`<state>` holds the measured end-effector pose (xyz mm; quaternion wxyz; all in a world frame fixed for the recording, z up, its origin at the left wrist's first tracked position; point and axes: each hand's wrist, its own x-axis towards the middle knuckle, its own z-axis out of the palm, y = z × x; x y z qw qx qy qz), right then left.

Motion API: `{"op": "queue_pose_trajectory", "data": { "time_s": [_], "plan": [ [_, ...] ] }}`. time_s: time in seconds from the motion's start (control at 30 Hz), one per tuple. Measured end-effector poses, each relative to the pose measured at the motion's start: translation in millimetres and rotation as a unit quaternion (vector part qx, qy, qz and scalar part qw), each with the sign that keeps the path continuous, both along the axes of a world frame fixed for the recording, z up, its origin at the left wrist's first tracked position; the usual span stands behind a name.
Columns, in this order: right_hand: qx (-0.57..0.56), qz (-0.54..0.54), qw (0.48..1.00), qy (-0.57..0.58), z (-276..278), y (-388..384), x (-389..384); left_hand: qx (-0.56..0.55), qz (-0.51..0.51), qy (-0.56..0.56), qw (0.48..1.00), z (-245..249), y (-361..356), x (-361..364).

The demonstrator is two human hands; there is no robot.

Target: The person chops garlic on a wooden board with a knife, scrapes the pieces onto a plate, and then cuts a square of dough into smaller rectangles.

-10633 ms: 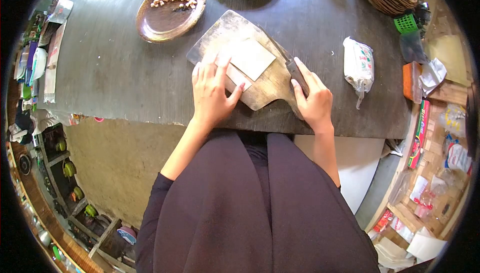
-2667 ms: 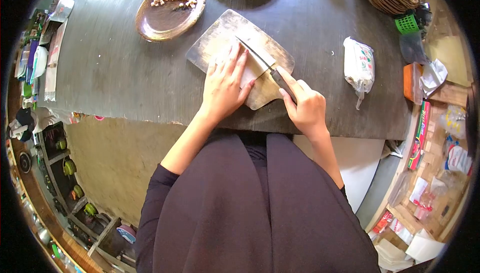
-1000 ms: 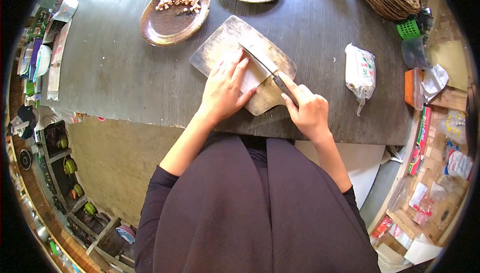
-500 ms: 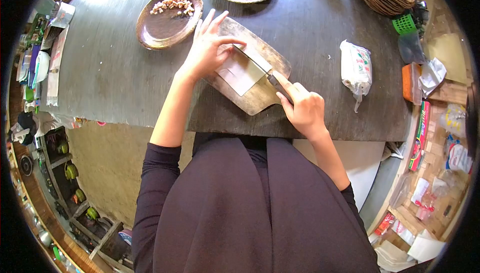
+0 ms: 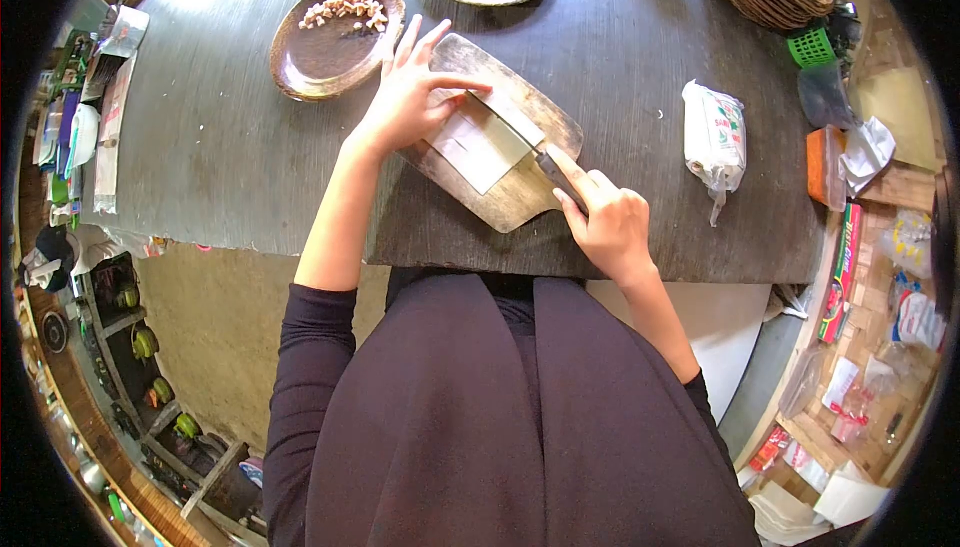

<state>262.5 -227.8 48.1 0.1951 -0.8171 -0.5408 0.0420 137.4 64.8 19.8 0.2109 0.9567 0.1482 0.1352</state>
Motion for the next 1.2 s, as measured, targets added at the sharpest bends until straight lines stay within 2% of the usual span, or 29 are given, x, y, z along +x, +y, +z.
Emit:
{"op": "queue_pose_trajectory", "data": {
  "time_s": [0.37, 0.67, 0.73, 0.8, 1.1, 1.2],
  "plan": [
    [-0.018, -0.014, 1.0, -0.001, 2.8, -4.6, -4.6, -0.011, -0.002, 0.003, 1.0, -3.2, 4.0, -0.8],
    [-0.052, -0.041, 0.998, 0.006, 32.8, 4.5, -13.9, -0.027, -0.012, -0.032, 0.999, -3.4, -3.0, 2.1],
    [-0.052, -0.044, 0.998, 0.007, 28.6, 4.3, -13.6, -0.021, -0.023, -0.04, 0.999, -1.8, -1.7, 4.6],
    [-0.054, -0.047, 0.997, 0.008, 25.2, 4.2, -13.1, -0.033, -0.081, -0.026, 0.996, -3.0, 3.8, 8.7],
    [-0.031, -0.051, 0.998, 0.026, 10.5, 0.2, -13.8, -0.008, -0.103, 0.011, 0.995, 0.5, 12.0, 11.0],
    [-0.043, -0.052, 0.998, 0.001, 6.2, -0.9, -16.6, -0.012, -0.104, 0.014, 0.994, 0.0, 12.9, 11.5]
  ]
}}
